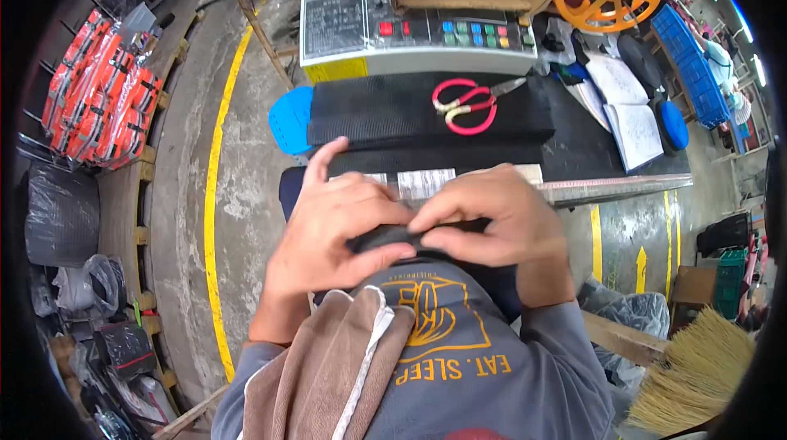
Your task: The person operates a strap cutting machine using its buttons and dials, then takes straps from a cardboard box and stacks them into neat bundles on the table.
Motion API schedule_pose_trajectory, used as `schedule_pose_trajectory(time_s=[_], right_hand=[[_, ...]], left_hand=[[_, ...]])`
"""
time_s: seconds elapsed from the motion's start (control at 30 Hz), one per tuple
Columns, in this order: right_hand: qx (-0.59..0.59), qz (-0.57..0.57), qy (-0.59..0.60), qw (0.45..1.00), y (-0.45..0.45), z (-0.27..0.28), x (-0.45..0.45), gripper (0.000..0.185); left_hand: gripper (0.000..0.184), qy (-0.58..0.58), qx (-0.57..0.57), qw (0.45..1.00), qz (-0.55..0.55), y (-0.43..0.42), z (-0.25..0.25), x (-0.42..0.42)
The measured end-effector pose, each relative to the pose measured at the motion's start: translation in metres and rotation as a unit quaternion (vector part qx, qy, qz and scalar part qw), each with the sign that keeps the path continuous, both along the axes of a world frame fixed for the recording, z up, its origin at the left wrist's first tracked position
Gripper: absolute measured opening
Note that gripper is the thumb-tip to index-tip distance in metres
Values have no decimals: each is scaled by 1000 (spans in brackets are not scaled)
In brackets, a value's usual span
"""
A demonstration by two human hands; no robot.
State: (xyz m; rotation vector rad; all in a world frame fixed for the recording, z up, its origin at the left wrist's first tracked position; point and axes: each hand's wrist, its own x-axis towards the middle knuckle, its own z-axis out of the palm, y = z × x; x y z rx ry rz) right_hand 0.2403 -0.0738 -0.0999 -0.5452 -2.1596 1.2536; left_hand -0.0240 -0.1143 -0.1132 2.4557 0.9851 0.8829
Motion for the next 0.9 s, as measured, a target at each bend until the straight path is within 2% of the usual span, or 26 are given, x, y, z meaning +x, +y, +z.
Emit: schedule_pose_trajectory(time_s=[0.07,0.1,0.13,0.2,0.27,0.33,0.43,0.5,0.6,0.63,0.73,0.77,0.8,0.87,0.9], right_hand=[[-28,-62,-82,994,1,-9,29,25],[-57,-80,-97,990,3,-19,48,26],[-85,-100,-112,985,6,-32,69,26],[-92,-149,-83,981,2,-60,103,24],[-137,-231,-66,961,2,-87,134,23],[-173,-313,-38,933,4,-109,155,23],[-210,-402,35,890,18,-135,170,24],[-153,-464,71,870,28,-146,161,24],[-75,-521,84,846,43,-162,147,24],[-55,-535,70,840,46,-166,142,24],[43,-573,-32,818,45,-162,133,19],[80,-575,-62,812,43,-158,133,19],[116,-576,-92,804,40,-154,133,18],[129,-535,-123,826,28,-141,136,19],[136,-514,-139,836,25,-137,137,20]], left_hand=[[30,-10,-149,989,-12,5,-18,-10],[33,-38,-137,990,-12,7,-33,-20],[32,-12,-180,984,5,6,-44,-32],[27,-12,-254,967,25,2,-63,-56],[21,-51,-253,963,81,-2,-85,-77],[14,-54,-302,936,173,-3,-99,-91],[13,-144,-320,902,252,8,-123,-94],[14,-225,-334,862,308,19,-134,-86],[13,-240,-293,859,345,30,-148,-80],[19,-238,-284,858,355,33,-152,-80],[27,-110,-170,871,447,29,-145,-65],[37,-114,-178,862,462,27,-140,-62],[38,-76,-160,875,451,22,-137,-63],[41,-1,-125,896,427,14,-130,-63],[48,35,-151,894,420,13,-122,-59]])
